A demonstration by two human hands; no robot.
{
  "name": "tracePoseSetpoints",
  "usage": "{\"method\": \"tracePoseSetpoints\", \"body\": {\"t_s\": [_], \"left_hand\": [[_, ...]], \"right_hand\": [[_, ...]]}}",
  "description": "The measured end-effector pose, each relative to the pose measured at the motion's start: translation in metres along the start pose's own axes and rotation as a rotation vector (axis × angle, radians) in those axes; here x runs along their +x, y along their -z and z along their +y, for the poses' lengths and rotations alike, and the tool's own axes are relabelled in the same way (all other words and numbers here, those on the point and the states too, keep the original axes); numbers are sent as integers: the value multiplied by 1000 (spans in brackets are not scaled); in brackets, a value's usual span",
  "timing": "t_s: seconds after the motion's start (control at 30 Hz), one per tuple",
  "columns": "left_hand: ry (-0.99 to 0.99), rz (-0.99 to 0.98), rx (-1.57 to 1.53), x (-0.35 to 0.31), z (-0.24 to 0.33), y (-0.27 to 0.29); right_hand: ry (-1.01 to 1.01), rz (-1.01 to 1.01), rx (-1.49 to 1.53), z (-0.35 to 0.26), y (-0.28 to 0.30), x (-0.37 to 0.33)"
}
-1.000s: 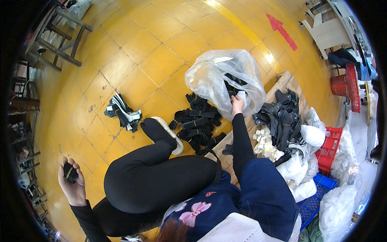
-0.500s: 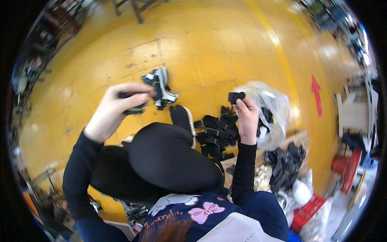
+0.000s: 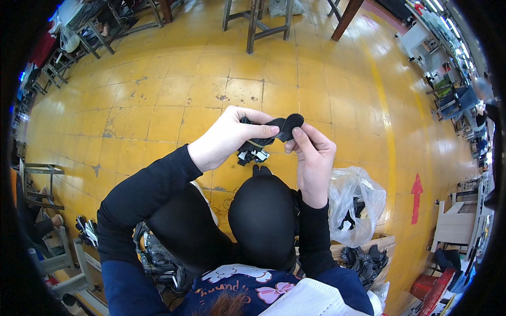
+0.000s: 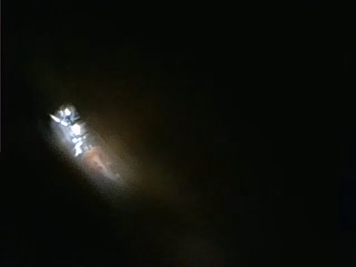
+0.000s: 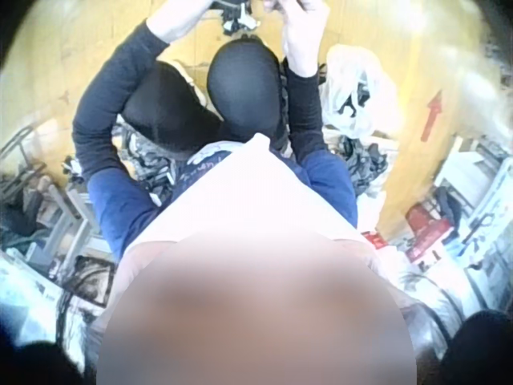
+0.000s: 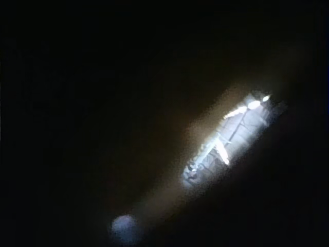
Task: The person sits on the floor and gathers small black fabric pieces, aligning them into a stack. They then wrap a yellow rubber band around the stack to secure it and place the bundle on the floor. The person repeats this process with additional fabric pieces.
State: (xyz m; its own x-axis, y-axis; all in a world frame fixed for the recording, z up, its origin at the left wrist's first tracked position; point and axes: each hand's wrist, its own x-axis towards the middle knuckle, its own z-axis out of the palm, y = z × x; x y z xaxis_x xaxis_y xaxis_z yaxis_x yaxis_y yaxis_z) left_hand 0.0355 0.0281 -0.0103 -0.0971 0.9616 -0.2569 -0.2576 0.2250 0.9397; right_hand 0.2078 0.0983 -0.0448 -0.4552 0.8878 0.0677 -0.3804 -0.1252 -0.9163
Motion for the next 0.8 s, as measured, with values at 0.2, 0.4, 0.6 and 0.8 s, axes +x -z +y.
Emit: {"method": "tracePoseSetpoints", "body": {"t_s": [0.2, 0.4, 0.6, 0.8], "left_hand": [[-26, 31, -91, -5, 4, 6], [-158, 50, -36, -8, 3, 9], [-162, 31, -37, -10, 2, 10], [-270, 153, 171, -12, 2, 10]], "right_hand": [[126, 60, 35, 0, -8, -1], [112, -14, -89, -4, -9, -7], [166, 32, -209, -7, -20, -7], [105, 9, -210, -7, -24, -6]]}}
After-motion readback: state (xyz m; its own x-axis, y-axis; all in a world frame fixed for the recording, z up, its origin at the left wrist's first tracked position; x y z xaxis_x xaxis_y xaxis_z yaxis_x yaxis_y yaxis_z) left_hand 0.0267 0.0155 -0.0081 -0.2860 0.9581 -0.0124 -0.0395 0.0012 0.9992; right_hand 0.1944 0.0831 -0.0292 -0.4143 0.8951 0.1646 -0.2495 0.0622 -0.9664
